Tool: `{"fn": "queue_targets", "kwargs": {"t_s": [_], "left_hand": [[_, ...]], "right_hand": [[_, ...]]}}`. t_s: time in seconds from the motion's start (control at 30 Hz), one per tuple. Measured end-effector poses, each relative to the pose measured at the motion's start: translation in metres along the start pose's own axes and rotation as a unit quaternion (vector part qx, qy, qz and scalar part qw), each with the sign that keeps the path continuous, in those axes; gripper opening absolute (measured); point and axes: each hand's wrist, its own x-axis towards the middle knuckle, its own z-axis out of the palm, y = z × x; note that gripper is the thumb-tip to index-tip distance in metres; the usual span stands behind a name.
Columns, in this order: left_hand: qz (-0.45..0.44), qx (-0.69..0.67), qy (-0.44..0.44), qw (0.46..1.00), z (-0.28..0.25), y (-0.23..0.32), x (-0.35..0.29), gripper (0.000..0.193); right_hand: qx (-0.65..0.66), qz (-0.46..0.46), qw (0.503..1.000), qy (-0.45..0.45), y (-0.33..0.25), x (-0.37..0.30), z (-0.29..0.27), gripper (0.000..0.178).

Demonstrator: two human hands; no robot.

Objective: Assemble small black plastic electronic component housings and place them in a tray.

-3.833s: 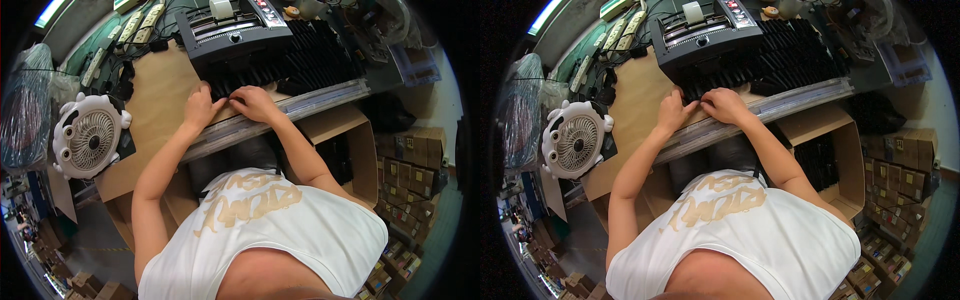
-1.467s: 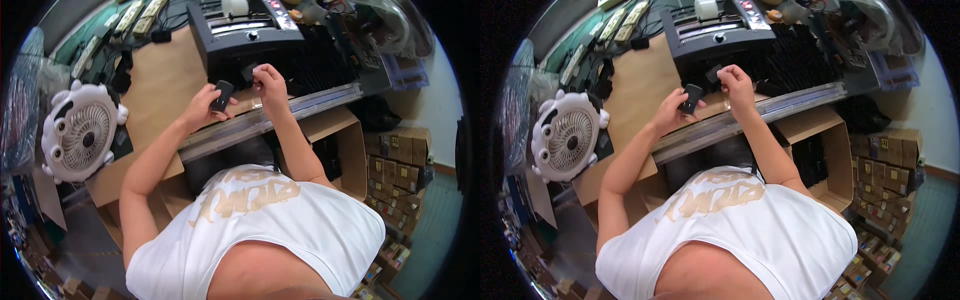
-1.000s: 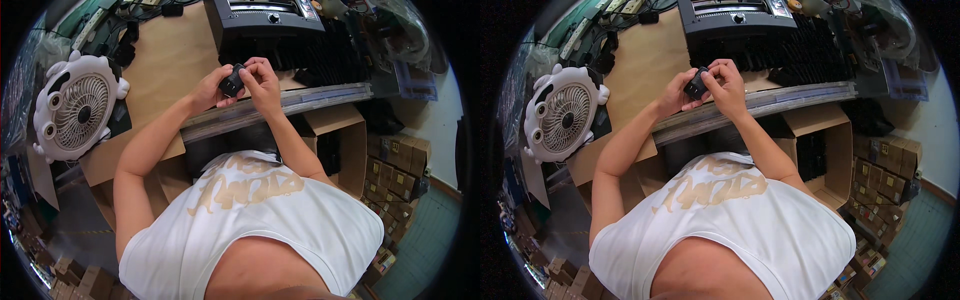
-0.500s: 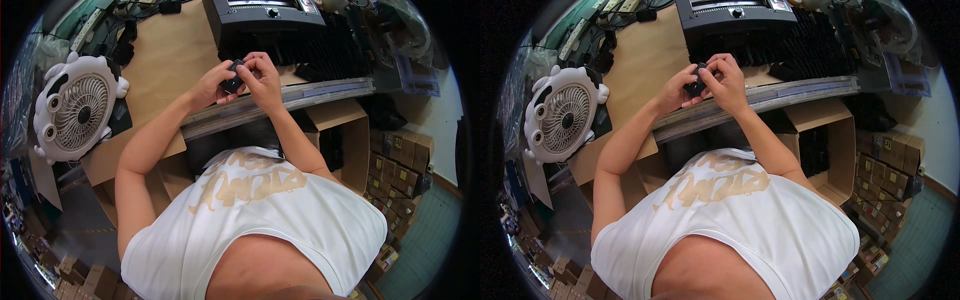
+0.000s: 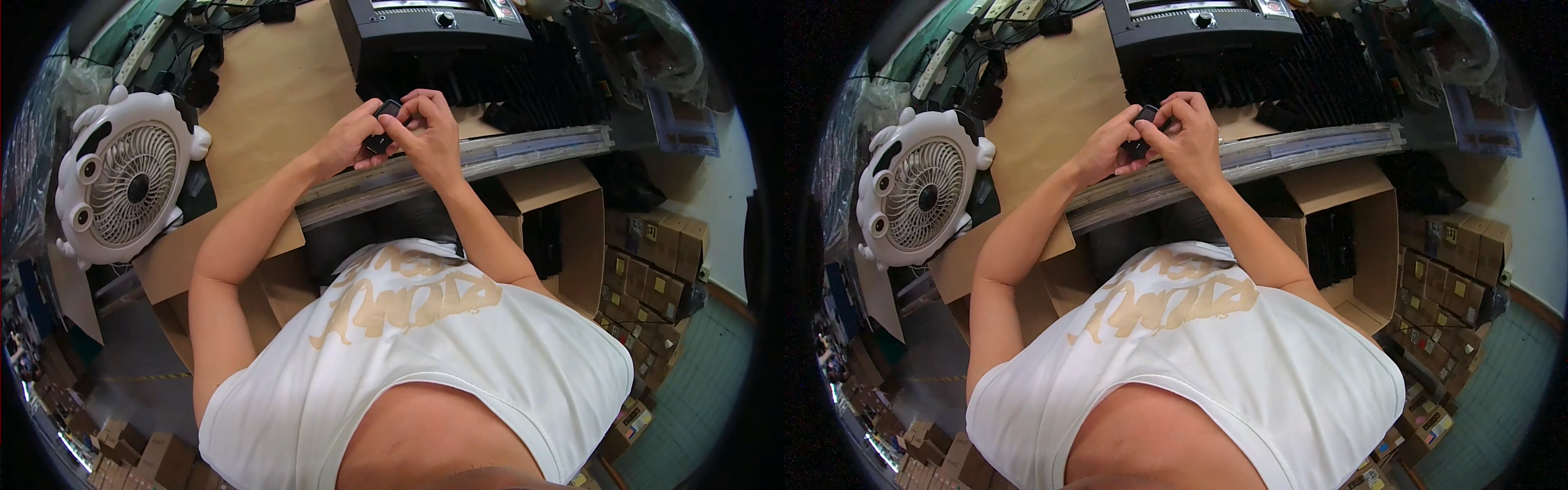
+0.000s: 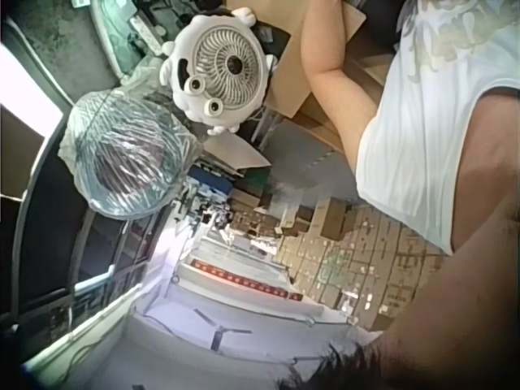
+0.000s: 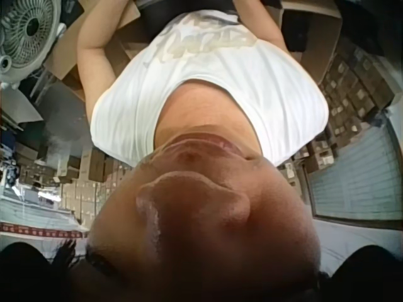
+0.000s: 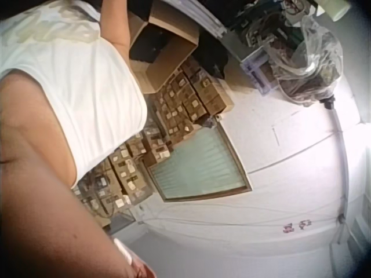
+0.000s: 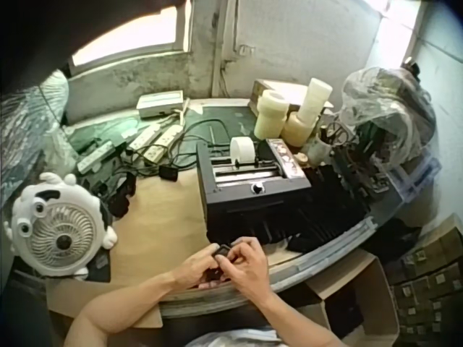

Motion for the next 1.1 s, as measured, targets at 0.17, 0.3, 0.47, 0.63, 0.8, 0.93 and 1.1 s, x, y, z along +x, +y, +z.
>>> {"fn": "queue_targets", "kwargs": {"t_s": [0.17, 0.3, 0.47, 0.63, 0.8, 0.93, 1.1], "left_hand": [[0.003, 0.023, -0.003, 1.0, 0.002, 0.003, -0.001, 0.018], [0.004, 0.041, -0.006, 0.999, 0.0, 0.004, -0.001, 0.014], [-0.039, -0.008, -0.009, 0.999, 0.002, 0.004, 0.0, 0.016], [-0.096, -0.115, -0.035, 0.988, -0.014, 0.019, -0.004, 0.024], [-0.159, -0.084, -0.008, 0.984, -0.03, 0.031, -0.013, 0.031], [-0.088, -0.043, 0.194, 0.976, -0.019, 0.03, -0.016, 0.039], [-0.009, 0.248, 0.299, 0.921, -0.038, 0.006, 0.005, 0.048]], "right_hand": [[0.11, 0.076, 0.991, -0.013, 0.0, -0.002, 0.003, 0.022], [0.188, 0.088, 0.978, -0.024, 0.003, -0.003, 0.007, 0.026], [0.094, 0.069, 0.993, -0.029, 0.014, 0.003, 0.0, 0.028], [0.015, -0.233, 0.972, -0.009, -0.001, 0.004, -0.019, 0.022], [-0.086, -0.236, 0.968, -0.014, 0.004, -0.002, -0.004, 0.02], [-0.109, -0.132, 0.983, -0.06, 0.013, 0.001, 0.014, 0.018], [-0.181, -0.075, 0.977, -0.083, 0.009, 0.005, 0.026, 0.017]]}}
